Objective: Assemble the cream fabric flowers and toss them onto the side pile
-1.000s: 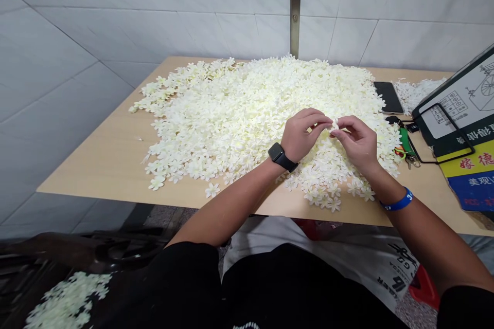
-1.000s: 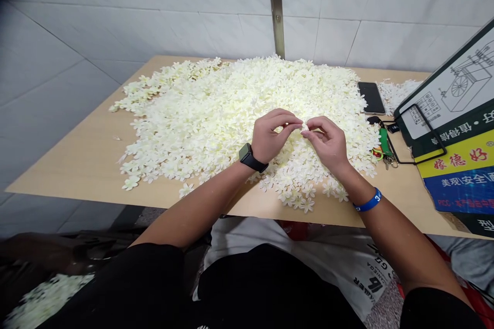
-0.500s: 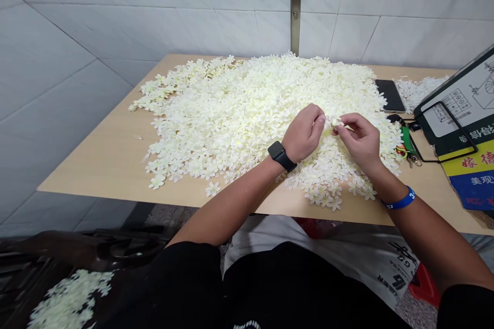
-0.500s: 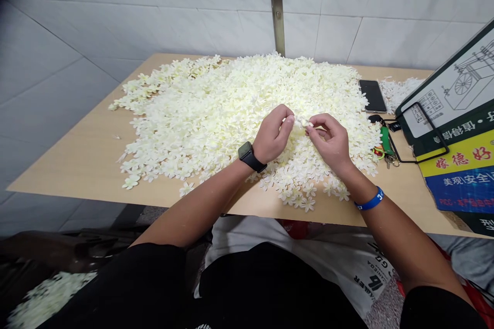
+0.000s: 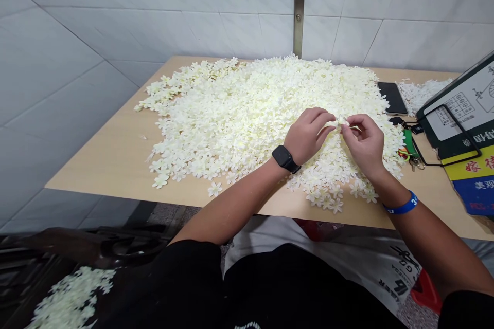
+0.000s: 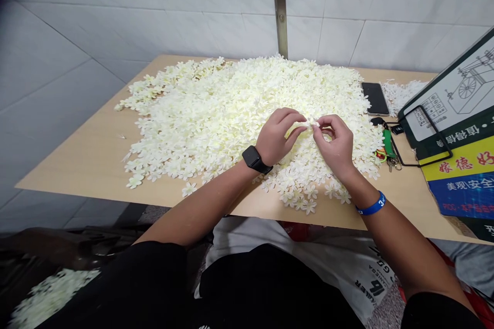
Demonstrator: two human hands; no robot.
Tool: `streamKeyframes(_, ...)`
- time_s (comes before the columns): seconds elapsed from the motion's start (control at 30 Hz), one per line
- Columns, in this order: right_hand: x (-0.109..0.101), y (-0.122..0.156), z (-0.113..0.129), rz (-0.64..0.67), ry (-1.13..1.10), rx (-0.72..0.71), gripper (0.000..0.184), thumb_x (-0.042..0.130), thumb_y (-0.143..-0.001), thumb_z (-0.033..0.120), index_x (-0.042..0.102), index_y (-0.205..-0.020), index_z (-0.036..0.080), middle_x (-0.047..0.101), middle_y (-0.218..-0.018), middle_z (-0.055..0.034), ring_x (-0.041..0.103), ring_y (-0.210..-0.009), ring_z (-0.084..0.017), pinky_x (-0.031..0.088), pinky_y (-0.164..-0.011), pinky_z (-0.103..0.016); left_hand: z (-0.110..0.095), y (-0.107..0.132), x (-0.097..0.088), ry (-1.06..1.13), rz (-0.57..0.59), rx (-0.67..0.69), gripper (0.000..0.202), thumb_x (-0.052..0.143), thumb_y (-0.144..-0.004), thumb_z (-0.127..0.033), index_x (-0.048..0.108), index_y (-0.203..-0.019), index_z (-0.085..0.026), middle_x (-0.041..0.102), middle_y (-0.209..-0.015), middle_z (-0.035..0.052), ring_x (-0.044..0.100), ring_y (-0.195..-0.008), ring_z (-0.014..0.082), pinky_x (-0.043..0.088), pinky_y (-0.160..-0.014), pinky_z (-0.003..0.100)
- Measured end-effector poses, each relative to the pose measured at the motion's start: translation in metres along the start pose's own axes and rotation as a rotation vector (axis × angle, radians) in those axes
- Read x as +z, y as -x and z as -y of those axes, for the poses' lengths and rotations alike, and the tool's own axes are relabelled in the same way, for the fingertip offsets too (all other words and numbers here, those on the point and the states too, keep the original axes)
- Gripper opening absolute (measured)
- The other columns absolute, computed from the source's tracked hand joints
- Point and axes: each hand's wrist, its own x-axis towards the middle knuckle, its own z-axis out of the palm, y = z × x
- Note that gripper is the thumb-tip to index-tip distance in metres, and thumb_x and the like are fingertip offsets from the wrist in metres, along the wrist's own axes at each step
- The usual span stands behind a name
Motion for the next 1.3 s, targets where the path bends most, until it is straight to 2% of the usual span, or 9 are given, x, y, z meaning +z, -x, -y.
streamKeyframes(0.1,-0.0004,0.0006,0.0012,0.062,-0.012,-0.032,0.017,0.073,-0.09,0.04,0.065,-0.09,0.025,0.064,-0.09,-0.0029,0.064,-0.084,-0.018,0.058,-0.075,-0.032,-0.001,0.0002,-0.0004,-0.01,-0.048,0.087,0.018,0.052,-0.104,-0.028,0.068,-0.11,-0.021,0.073,-0.107,0.0072,0.065,-0.101,0.0175,0.052,-0.09,0.035)
streamKeyframes(0.23,-0.0006,0.0012,0.0036,0.13,-0.097,-0.02,0.02,0.078,-0.087,0.043,0.068,-0.092,0.026,0.066,-0.094,-0.0036,0.065,-0.09,-0.018,0.06,-0.079,-0.032,0.0021,0.0016,-0.0001,0.029,-0.119,0.072,0.018,0.055,-0.103,-0.029,0.072,-0.102,-0.022,0.076,-0.1,0.0053,0.069,-0.096,0.0154,0.055,-0.084,0.032)
streamKeyframes(0.47,-0.0009,-0.0009,0.0034,0.129,-0.176,0.046,0.029,0.085,-0.079,0.047,0.071,-0.088,0.023,0.066,-0.09,-0.0018,0.065,-0.086,-0.017,0.065,-0.078,-0.032,0.0058,0.0009,-0.0007,0.157,-0.236,0.147,0.016,0.059,-0.1,-0.02,0.074,-0.095,-0.021,0.077,-0.092,0.0026,0.07,-0.088,0.012,0.055,-0.077,0.027)
streamKeyframes(0.7,-0.002,-0.0011,-0.0001,0.142,-0.199,0.021,0.016,0.077,-0.088,0.037,0.069,-0.088,0.023,0.065,-0.087,-0.0002,0.067,-0.076,-0.013,0.064,-0.073,-0.029,0.0004,-0.0025,-0.0051,0.203,-0.192,0.054,0.019,0.059,-0.101,-0.03,0.067,-0.087,-0.02,0.073,-0.085,0.003,0.065,-0.082,0.0135,0.052,-0.074,0.029)
streamKeyframes(0.93,-0.0021,-0.0016,-0.0006,0.065,-0.136,0.036,0.018,0.075,-0.088,0.038,0.065,-0.086,0.023,0.062,-0.085,0.0002,0.065,-0.074,-0.013,0.064,-0.07,-0.028,-0.003,-0.0038,-0.0054,0.18,-0.155,-0.082,0.034,0.043,-0.106,-0.034,0.047,-0.075,-0.02,0.054,-0.07,-0.0004,0.049,-0.066,0.0119,0.042,-0.064,0.028)
streamKeyframes(1.0,-0.0016,-0.0018,-0.0002,0.055,-0.129,0.033,0.015,0.073,-0.089,0.035,0.065,-0.087,0.023,0.062,-0.085,0.0004,0.066,-0.074,-0.013,0.063,-0.07,-0.028,-0.001,-0.0031,-0.0036,0.155,-0.136,-0.088,0.032,0.047,-0.105,-0.032,0.049,-0.076,-0.02,0.056,-0.072,-0.0004,0.05,-0.069,0.0121,0.044,-0.068,0.028)
streamKeyframes(1.13,-0.0014,-0.0025,0.0006,-0.053,-0.028,0.064,0.011,0.071,-0.088,0.029,0.063,-0.086,0.022,0.063,-0.083,0.0001,0.066,-0.074,-0.014,0.061,-0.069,-0.027,0.0026,-0.0006,-0.0001,0.088,-0.064,-0.088,0.006,0.054,-0.097,-0.015,0.058,-0.095,-0.019,0.068,-0.096,0.0042,0.059,-0.091,0.016,0.05,-0.083,0.032)
streamKeyframes(1.2,-0.0011,-0.0022,0.0015,-0.08,0.012,0.08,0.009,0.07,-0.088,0.028,0.062,-0.086,0.023,0.063,-0.083,-0.0002,0.066,-0.076,-0.014,0.06,-0.069,-0.028,0.0023,0.0003,0.0007,0.069,-0.051,-0.102,0.013,0.055,-0.094,-0.01,0.059,-0.103,-0.019,0.069,-0.106,0.0054,0.061,-0.101,0.0174,0.051,-0.089,0.034)
streamKeyframes(1.3,0.0007,0.0006,0.0038,-0.046,0.011,0.07,0.006,0.069,-0.089,0.027,0.063,-0.087,0.023,0.064,-0.086,-0.0006,0.066,-0.079,-0.014,0.06,-0.071,-0.028,-0.0007,0.0006,0.0006,0.084,-0.08,-0.087,0.011,0.058,-0.099,-0.02,0.063,-0.109,-0.019,0.07,-0.11,0.0065,0.063,-0.106,0.0175,0.053,-0.09,0.033)
